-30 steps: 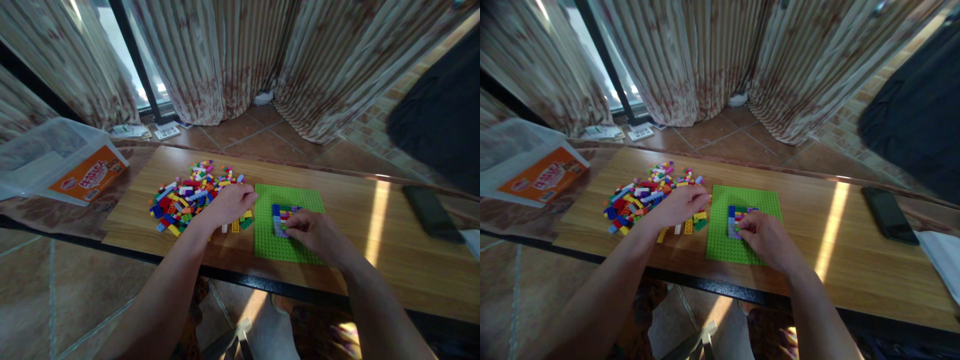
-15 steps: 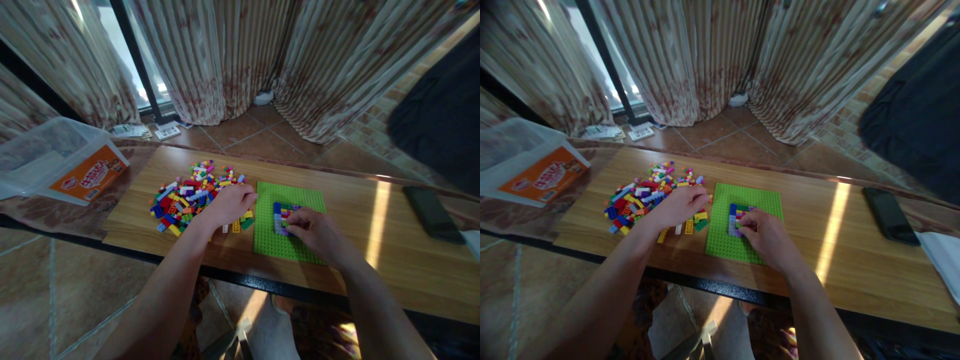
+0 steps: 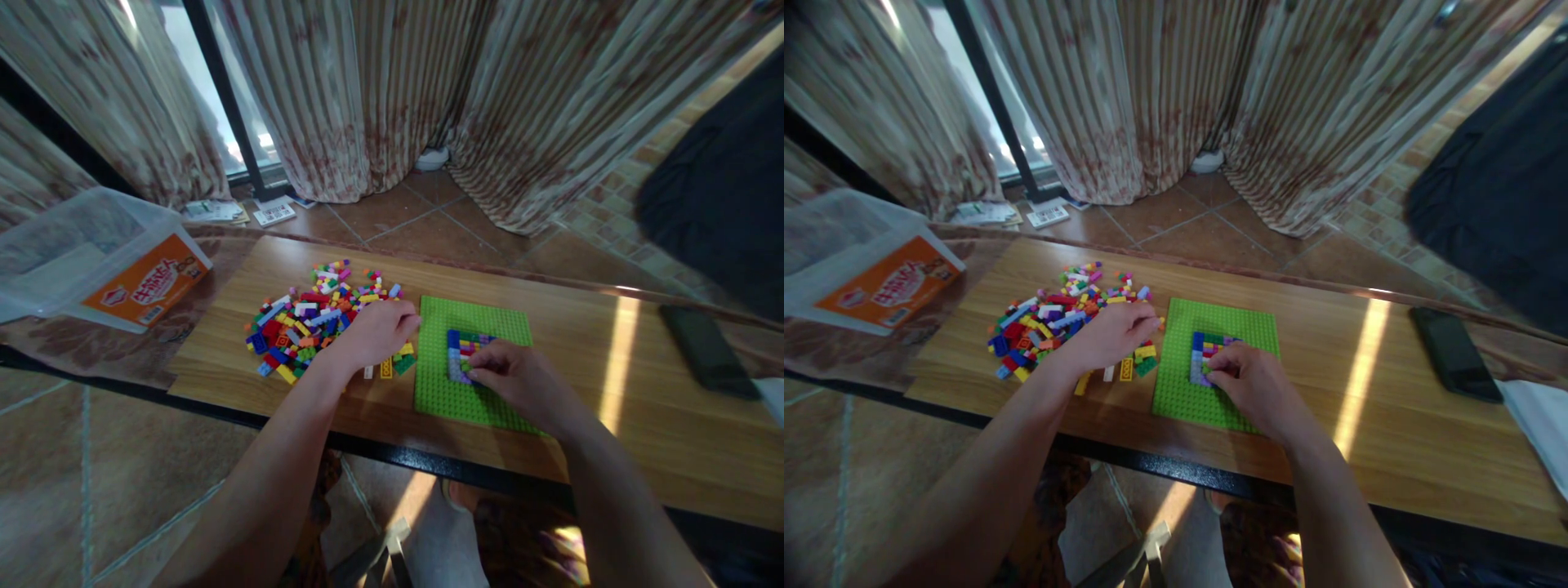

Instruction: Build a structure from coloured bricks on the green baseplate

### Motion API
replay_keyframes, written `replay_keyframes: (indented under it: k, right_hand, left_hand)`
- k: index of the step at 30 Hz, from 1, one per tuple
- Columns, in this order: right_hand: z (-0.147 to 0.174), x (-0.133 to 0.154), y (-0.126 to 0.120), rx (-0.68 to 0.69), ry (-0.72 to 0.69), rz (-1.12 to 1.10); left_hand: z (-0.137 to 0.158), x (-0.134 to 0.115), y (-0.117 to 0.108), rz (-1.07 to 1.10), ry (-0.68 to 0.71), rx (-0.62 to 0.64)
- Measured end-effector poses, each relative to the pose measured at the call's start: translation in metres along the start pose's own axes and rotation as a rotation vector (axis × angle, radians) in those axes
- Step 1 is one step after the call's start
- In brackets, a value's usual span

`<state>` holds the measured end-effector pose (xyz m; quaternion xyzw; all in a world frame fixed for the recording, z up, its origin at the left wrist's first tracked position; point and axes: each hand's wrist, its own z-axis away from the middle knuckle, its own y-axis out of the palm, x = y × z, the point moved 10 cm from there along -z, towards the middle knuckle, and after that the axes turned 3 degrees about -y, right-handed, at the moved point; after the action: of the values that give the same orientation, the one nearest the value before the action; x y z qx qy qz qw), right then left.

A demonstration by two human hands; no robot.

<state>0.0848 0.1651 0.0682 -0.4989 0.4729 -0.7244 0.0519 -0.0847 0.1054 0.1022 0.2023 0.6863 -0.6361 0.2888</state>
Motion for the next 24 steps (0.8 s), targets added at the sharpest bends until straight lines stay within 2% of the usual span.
replay_keyframes:
  k: [9,16,24]
  right_hand:
    - [-0.002,0.006,-0.002,-0.028,-0.032,0.019]
    - [0.000,-0.007,-0.002,-0.030,0.037,0.011]
    - [-0.003,-0.012,-0.004,-0.061,0.055,-0.030]
  left_hand:
    - [-0.001,0.003,0.001,-0.052,-0.026,0.006]
    - [-0.001,0.005,0.001,-0.072,-0.029,0.006]
    - [-0.001,0.003,0.001,-0.094,-0.036,0.010]
